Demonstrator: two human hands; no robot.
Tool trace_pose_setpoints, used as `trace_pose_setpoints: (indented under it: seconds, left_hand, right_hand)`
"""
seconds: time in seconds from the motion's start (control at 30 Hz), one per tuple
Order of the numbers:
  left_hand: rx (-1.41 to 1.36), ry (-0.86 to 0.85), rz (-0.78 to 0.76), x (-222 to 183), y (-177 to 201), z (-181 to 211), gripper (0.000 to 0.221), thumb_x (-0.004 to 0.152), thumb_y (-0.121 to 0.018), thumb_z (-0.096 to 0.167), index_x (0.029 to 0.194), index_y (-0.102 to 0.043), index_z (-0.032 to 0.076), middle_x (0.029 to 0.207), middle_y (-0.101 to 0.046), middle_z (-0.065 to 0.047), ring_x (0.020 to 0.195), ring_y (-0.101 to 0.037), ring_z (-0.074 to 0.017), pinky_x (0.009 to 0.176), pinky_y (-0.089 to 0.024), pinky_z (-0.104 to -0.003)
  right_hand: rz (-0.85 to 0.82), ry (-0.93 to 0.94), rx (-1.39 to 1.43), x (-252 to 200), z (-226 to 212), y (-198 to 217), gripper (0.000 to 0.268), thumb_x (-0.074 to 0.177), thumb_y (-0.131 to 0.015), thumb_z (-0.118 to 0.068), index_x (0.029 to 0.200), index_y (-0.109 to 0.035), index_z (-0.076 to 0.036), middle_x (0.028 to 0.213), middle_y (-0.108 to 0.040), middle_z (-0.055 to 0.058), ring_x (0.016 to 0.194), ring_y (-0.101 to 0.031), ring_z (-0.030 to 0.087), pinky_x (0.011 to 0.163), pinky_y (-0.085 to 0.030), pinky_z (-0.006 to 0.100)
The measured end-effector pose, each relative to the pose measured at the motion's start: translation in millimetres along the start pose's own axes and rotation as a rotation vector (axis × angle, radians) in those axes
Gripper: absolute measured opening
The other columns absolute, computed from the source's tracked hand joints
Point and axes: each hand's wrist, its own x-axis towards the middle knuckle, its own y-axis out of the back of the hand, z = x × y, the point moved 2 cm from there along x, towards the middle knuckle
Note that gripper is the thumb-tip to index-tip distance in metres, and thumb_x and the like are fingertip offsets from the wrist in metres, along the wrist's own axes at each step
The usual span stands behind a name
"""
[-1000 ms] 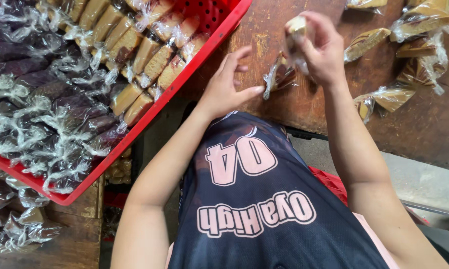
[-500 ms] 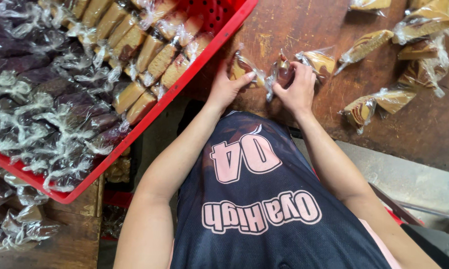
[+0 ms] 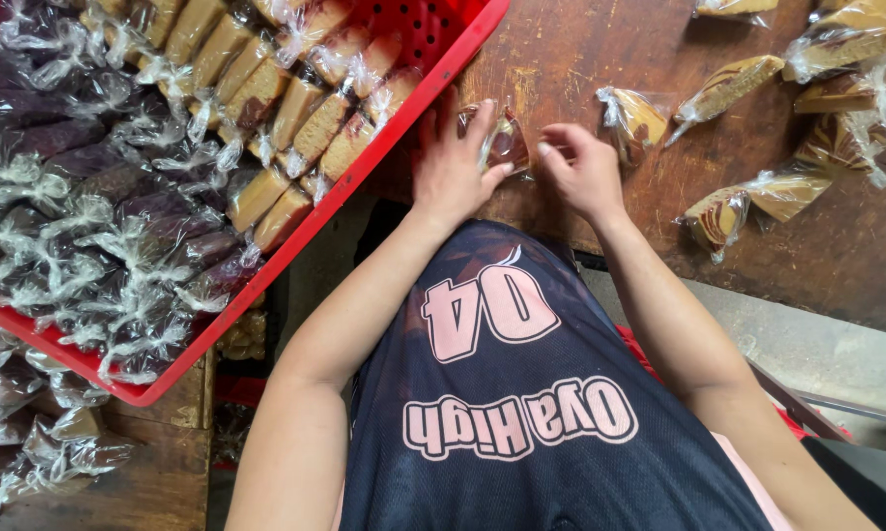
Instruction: The person organizes and arranges individually wrapped pastries in a plastic crate and sorts packaged snacks on a wooden table by hand.
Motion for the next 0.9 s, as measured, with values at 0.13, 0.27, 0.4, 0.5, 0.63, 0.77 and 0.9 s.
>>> trace_pose_setpoints:
  seconds: [0.13,0.27,0.4,0.5,0.63,0.77,0.9]
  left_hand:
    - [0.267,0.003,-0.210,-1,5,18,0.095,0.080,-0.081,0.051,0.158,-0.032,0.032,0.166,-0.011,-0.018,0.147,-0.019,-0.0546,0.100,-0.043,-0.075]
    - [0.260,-0.039,-0.293,-1,0,20,0.099,0.076,-0.087,0.045,0.158,-0.031,0.038,0.167,0.002,-0.017,0.148,-0.002,-0.0570,0.097,-0.034,-0.085]
    - [0.228,-0.124,-0.297,4,-13,23,0.100,0.075,-0.088,0.041,0.158,-0.032,0.039,0.167,0.006,-0.016,0.150,0.004,-0.0565,0.095,-0.033,-0.087]
    - [0.301,-0.170,-0.321,9,-23,20,0.096,0.073,-0.088,0.040,0.154,-0.038,0.040,0.166,0.005,-0.014,0.149,0.004,-0.0558,0.098,-0.030,-0.089]
    - [0.313,-0.217,-0.235,12,-26,15,0.087,0.067,-0.089,0.026,0.144,-0.050,0.035,0.168,-0.001,-0.015,0.151,-0.001,-0.0520,0.103,-0.032,-0.084]
    - [0.253,-0.183,-0.285,11,-22,12,0.087,0.064,-0.090,0.024,0.142,-0.050,0.030,0.164,-0.015,-0.015,0.149,-0.013,-0.0475,0.103,-0.036,-0.078]
    - [0.274,-0.149,-0.303,13,-19,14,0.088,0.064,-0.090,0.023,0.142,-0.049,0.031,0.161,-0.021,-0.013,0.147,-0.018,-0.0462,0.103,-0.038,-0.076]
  right_hand:
    - [0.294,0.044,-0.196,-6,24,29,0.023,0.100,-0.074,-0.016,0.120,-0.066,-0.008,0.115,-0.061,0.010,0.098,-0.064,0.022,0.091,-0.055,0.035]
    - [0.510,0.088,-0.533,-6,48,54,0.049,0.086,-0.082,-0.013,0.129,-0.059,-0.006,0.127,-0.048,0.017,0.116,-0.047,0.035,0.098,-0.044,0.046]
    - [0.419,-0.024,-0.442,3,73,43,0.051,0.086,-0.076,-0.013,0.134,-0.058,-0.008,0.131,-0.047,0.017,0.122,-0.048,0.035,0.106,-0.043,0.048]
    - [0.328,0.257,-0.306,5,81,38,0.050,0.087,-0.070,-0.006,0.136,-0.062,-0.009,0.146,-0.046,0.017,0.140,-0.045,0.037,0.122,-0.038,0.049]
    - [0.872,0.225,-0.424,30,107,87,0.061,0.085,-0.077,-0.010,0.139,-0.049,-0.017,0.135,-0.050,0.014,0.133,-0.048,0.031,0.119,-0.037,0.053]
    - [0.842,-0.017,-0.390,53,150,126,0.066,0.084,-0.078,-0.007,0.139,-0.044,-0.012,0.123,-0.052,0.018,0.113,-0.057,0.031,0.093,-0.050,0.053]
    - [0.652,-0.162,0.469,51,173,147,0.051,0.091,-0.072,0.002,0.125,-0.036,-0.009,0.119,-0.056,0.015,0.083,-0.066,0.022,0.071,-0.057,0.037]
